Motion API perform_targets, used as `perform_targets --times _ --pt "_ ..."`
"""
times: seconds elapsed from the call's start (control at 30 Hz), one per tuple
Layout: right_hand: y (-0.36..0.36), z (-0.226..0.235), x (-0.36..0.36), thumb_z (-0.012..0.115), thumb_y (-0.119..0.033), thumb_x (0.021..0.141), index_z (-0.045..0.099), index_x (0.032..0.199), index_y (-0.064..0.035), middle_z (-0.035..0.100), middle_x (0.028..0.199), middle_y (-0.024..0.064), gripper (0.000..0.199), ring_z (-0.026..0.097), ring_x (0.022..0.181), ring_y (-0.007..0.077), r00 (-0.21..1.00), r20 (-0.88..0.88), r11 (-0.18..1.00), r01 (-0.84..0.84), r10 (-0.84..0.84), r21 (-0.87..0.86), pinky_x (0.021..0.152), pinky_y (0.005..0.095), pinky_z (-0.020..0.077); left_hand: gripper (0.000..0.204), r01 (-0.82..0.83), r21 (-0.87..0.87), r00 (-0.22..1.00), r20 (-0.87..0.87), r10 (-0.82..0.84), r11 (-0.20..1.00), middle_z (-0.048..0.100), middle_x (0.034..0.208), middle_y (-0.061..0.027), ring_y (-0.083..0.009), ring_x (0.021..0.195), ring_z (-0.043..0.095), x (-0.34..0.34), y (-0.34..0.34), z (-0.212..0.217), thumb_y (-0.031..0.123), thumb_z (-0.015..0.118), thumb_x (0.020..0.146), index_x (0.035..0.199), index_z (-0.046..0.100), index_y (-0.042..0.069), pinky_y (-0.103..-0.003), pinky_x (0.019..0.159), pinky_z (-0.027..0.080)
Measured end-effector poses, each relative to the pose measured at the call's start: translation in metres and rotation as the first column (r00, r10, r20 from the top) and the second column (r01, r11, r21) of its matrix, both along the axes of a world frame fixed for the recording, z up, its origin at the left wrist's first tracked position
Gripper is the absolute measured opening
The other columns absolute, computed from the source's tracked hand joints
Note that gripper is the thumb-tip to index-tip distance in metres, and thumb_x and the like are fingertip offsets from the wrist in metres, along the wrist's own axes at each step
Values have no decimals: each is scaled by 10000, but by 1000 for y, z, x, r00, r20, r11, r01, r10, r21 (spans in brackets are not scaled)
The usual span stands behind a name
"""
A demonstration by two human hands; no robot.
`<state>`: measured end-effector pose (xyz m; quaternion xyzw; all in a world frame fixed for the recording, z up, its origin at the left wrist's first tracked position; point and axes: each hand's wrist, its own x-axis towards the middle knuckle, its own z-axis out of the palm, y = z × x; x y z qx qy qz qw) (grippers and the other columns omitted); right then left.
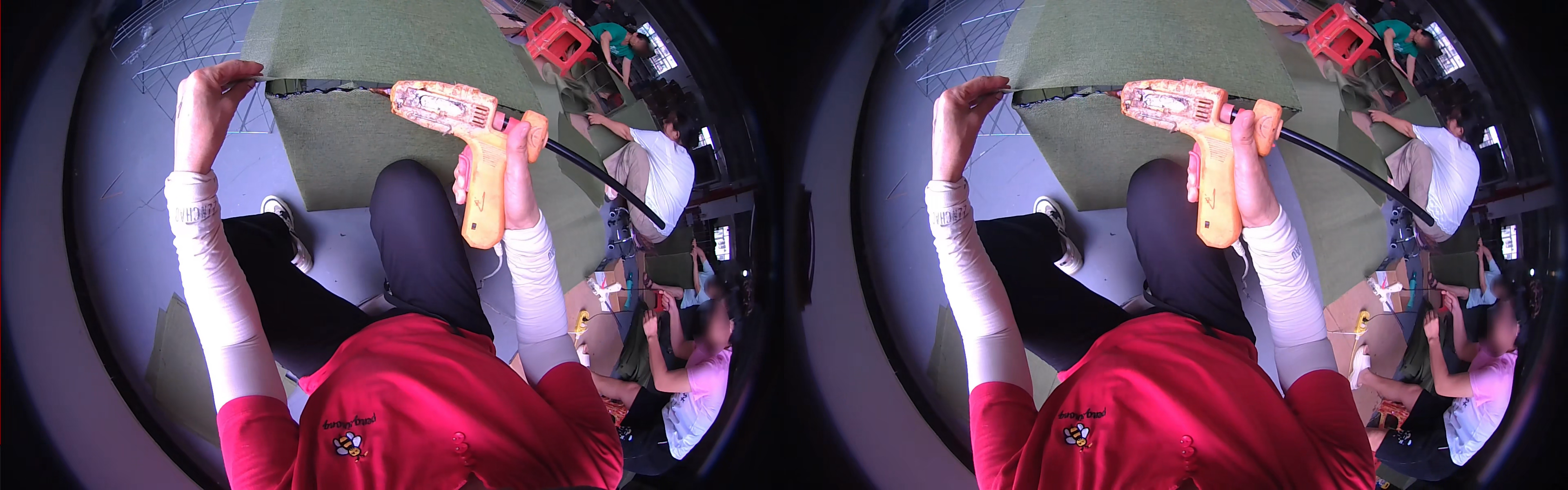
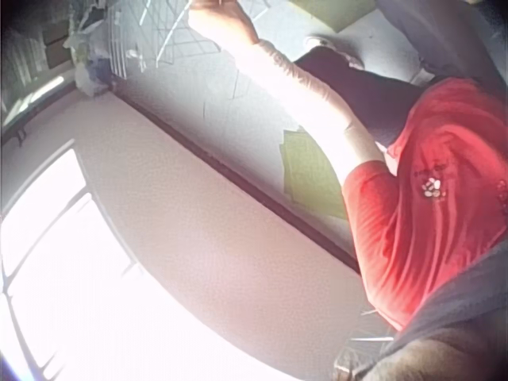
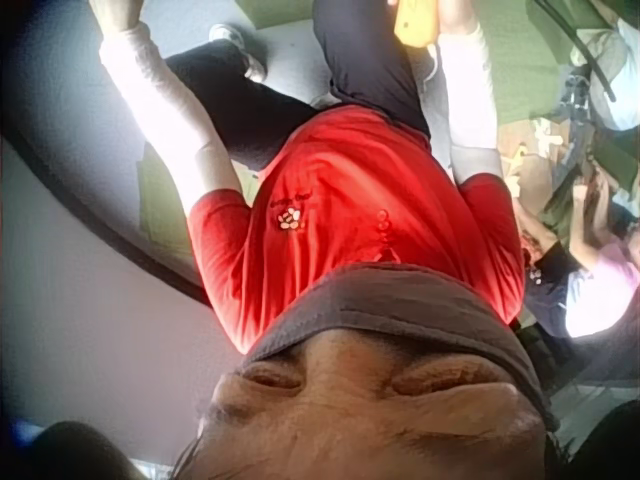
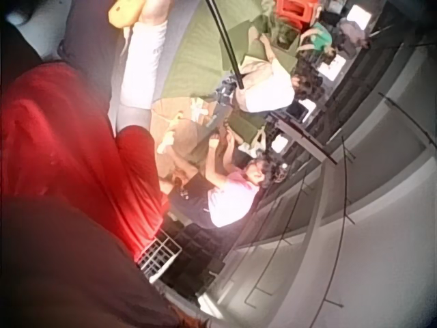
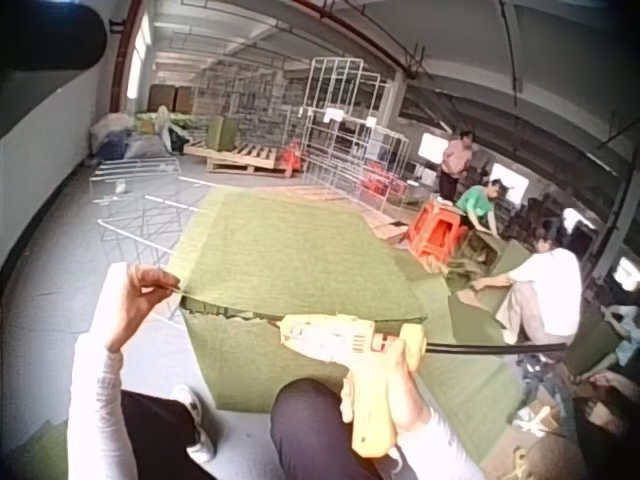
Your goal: Using a hot glue gun to assemble or finish green fabric-covered foam blocks in a workshop.
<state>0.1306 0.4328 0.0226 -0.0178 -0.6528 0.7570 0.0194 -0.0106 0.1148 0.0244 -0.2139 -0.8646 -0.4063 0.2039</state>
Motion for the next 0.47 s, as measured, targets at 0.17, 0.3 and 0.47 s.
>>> perform_targets --times 0.17,0.3,0.47 --pt "2 -2 1 306 -766 843 446 1203 -61 529 675 74 804 552 508 153 1000 22 999 9 -8 -32 436 304 499 205 2 7 1000 16 -2 1000 717 939 -116 -178 883 698 0 -1 -1 34 650 831 1028 704 26 -268 797 526" --pt "6 -2 2 306 -769 840 449 1199 -59 527 682 73 808 551 514 152 1000 -1 1000 16 -16 -20 436 300 499 207 -1 4 1000 16 1 1000 718 935 -118 -175 879 697 -1 -1 -2 35 657 827 1028 702 19 -271 797 527" --pt "8 -3 4 293 -770 844 449 1204 -67 527 681 70 805 554 519 153 1000 -14 1000 14 -14 15 436 301 500 211 5 9 1000 19 -5 1000 718 939 -114 -182 890 696 -3 -2 -3 40 653 838 1042 703 30 -275 812 528"
